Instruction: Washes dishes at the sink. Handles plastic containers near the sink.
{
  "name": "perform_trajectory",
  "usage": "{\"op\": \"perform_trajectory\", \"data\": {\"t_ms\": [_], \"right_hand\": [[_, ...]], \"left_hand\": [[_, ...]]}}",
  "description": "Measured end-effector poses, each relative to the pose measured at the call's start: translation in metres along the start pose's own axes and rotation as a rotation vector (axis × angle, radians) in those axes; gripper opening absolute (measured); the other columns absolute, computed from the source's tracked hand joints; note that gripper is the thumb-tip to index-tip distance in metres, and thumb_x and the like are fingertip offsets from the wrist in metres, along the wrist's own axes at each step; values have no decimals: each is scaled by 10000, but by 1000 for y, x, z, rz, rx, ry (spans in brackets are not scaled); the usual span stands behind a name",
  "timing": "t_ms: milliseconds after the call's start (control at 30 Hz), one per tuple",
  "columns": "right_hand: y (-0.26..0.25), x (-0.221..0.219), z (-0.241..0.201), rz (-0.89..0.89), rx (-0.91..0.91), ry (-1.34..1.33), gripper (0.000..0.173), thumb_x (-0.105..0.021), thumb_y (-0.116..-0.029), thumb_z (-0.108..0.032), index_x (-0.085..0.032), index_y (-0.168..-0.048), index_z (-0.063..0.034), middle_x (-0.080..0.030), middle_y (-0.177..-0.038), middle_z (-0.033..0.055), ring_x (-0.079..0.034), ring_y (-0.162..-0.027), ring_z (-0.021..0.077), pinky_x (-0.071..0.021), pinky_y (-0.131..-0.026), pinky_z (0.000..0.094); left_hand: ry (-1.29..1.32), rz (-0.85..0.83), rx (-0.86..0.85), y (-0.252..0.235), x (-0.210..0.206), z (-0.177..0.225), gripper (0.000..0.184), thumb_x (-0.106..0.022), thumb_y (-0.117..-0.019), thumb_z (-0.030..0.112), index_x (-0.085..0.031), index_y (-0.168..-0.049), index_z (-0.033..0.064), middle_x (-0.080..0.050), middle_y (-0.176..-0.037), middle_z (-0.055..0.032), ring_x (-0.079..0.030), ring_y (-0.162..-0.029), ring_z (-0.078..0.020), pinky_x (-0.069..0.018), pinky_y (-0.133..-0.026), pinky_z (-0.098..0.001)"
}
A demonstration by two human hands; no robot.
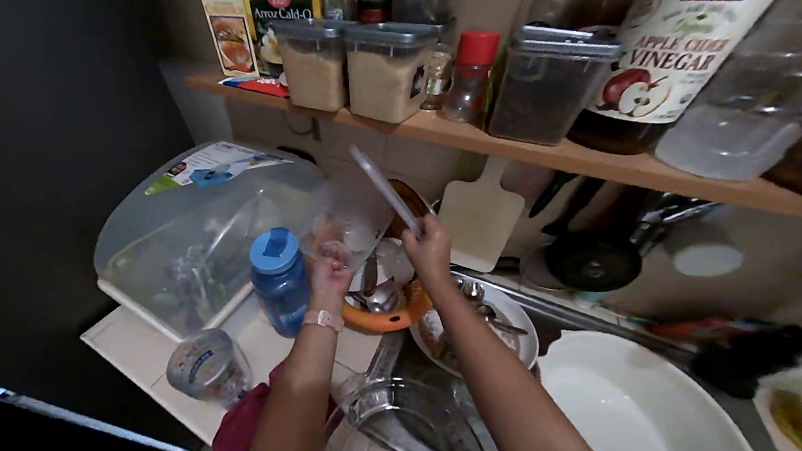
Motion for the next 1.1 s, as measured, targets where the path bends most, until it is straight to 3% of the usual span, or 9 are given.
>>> {"op": "perform_trajectory", "data": {"t_ms": [33,167,233,333,467,700,900,1033,1100], "right_hand": [[3,1,9,4,-45,-9,266,-646,-958,-86,-636,-1126,119,-673,-1024,294,-676,-940,421,-539,-846,574],[12,-1,32,-10,-160,-26,504,-606,-971,-44,-439,-1427,90,-649,-1193,307,-664,-1086,423,-522,-966,540],[13,-8,42,-55,-205,-65,596,-558,-1008,-57,-333,-1554,22,-606,-1317,309,-618,-1213,421,-479,-1049,539],[17,-20,49,-124,-167,-129,474,-490,-1076,-138,-423,-1507,47,-581,-1354,318,-574,-1274,421,-431,-1101,536],[27,-21,48,-51,-135,-190,370,-477,-1081,-123,-551,-1383,78,-648,-1254,295,-633,-1190,375,-466,-1058,502],[37,-13,55,-24,-157,-148,350,-475,-1066,-72,-553,-1364,95,-657,-1216,308,-649,-1153,394,-484,-1033,501],[56,15,53,56,-75,-230,382,-485,-1035,-28,-534,-1386,115,-640,-1271,312,-633,-1206,375,-476,-1064,479],[85,46,49,34,-32,-133,408,-477,-1019,-17,-533,-1408,90,-641,-1281,308,-631,-1209,406,-469,-1064,529],[111,68,54,7,-18,-119,427,-472,-1015,2,-507,-1429,100,-622,-1315,314,-620,-1233,408,-466,-1081,519]], "left_hand": [[-4,-1,-6,-3,4,-3,198,-379,-982,-31,-437,-965,158,-494,-767,8,-524,-607,-68,-500,-561,-194],[-202,-74,-108,-7,7,2,481,-383,-736,-269,-406,-1065,82,-495,-845,-55,-536,-671,-128,-525,-623,-263],[-415,-142,-192,-6,-1,11,396,-397,-810,-242,-441,-1122,-1,-515,-874,-79,-559,-716,-145,-532,-692,-291],[-521,-150,-255,-1,-5,22,209,-359,-985,-114,-473,-1102,16,-530,-793,-36,-559,-666,-111,-522,-675,-273],[-574,-191,-311,21,-22,26,345,-380,-938,-161,-479,-1242,-32,-535,-882,-73,-563,-711,-129,-525,-703,-291],[-606,-101,-285,64,-31,26,102,-409,-1049,-16,-508,-1073,1,-569,-802,-52,-579,-663,-118,-520,-660,-261],[-579,-93,-285,86,-28,37,340,-398,-898,-201,-461,-1187,-33,-562,-876,-81,-577,-713,-125,-512,-677,-264],[-553,-27,-284,115,-24,49,314,-408,-893,-221,-462,-1121,-12,-518,-883,-69,-561,-713,-126,-518,-672,-267],[-549,-45,-282,136,-23,52,422,-386,-781,-271,-438,-1087,15,-521,-883,-65,-555,-720,-124,-516,-662,-269]]}}
Point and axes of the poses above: each hand's wrist, its own y-axis away from the middle knuckle, its own x-axis out of the back of the hand, z = x × y, the point moved 10 cm from there along -y, towards the middle knuckle
